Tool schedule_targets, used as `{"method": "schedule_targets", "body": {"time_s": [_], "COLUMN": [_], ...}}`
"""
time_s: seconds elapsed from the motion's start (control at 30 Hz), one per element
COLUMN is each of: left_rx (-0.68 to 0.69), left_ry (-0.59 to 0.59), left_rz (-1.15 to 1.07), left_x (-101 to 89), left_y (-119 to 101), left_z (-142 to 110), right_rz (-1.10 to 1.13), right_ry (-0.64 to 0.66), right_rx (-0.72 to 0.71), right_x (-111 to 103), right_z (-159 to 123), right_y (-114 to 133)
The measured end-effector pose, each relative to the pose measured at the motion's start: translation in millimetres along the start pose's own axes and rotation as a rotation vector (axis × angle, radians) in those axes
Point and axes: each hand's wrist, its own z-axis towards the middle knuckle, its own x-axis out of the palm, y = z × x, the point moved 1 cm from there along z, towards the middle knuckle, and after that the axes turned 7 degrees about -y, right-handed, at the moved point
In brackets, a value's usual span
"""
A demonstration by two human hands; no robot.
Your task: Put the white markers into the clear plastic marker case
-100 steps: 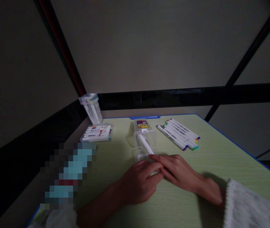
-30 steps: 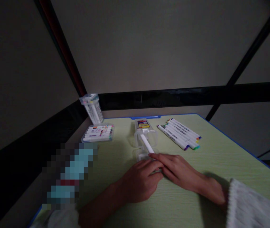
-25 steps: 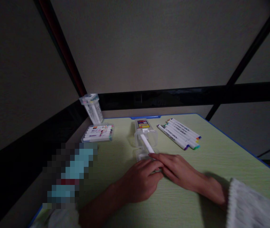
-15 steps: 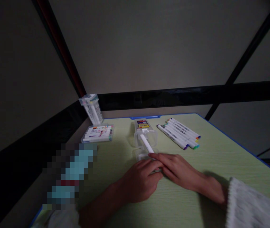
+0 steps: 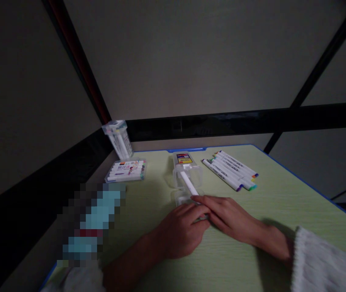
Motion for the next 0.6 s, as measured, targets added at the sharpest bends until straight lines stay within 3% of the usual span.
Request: {"method": "schedule_targets", "body": {"time_s": [0.6], "left_rx": [0.014], "left_ry": [-0.071], "left_rz": [-0.006], "left_x": [-0.9], "left_y": [0.2], "left_z": [1.6], "right_rz": [0.005], "right_ry": [0.021], "right_rx": [0.024], "right_x": [-0.5], "right_z": [0.8], "right_y": [2.0]}}
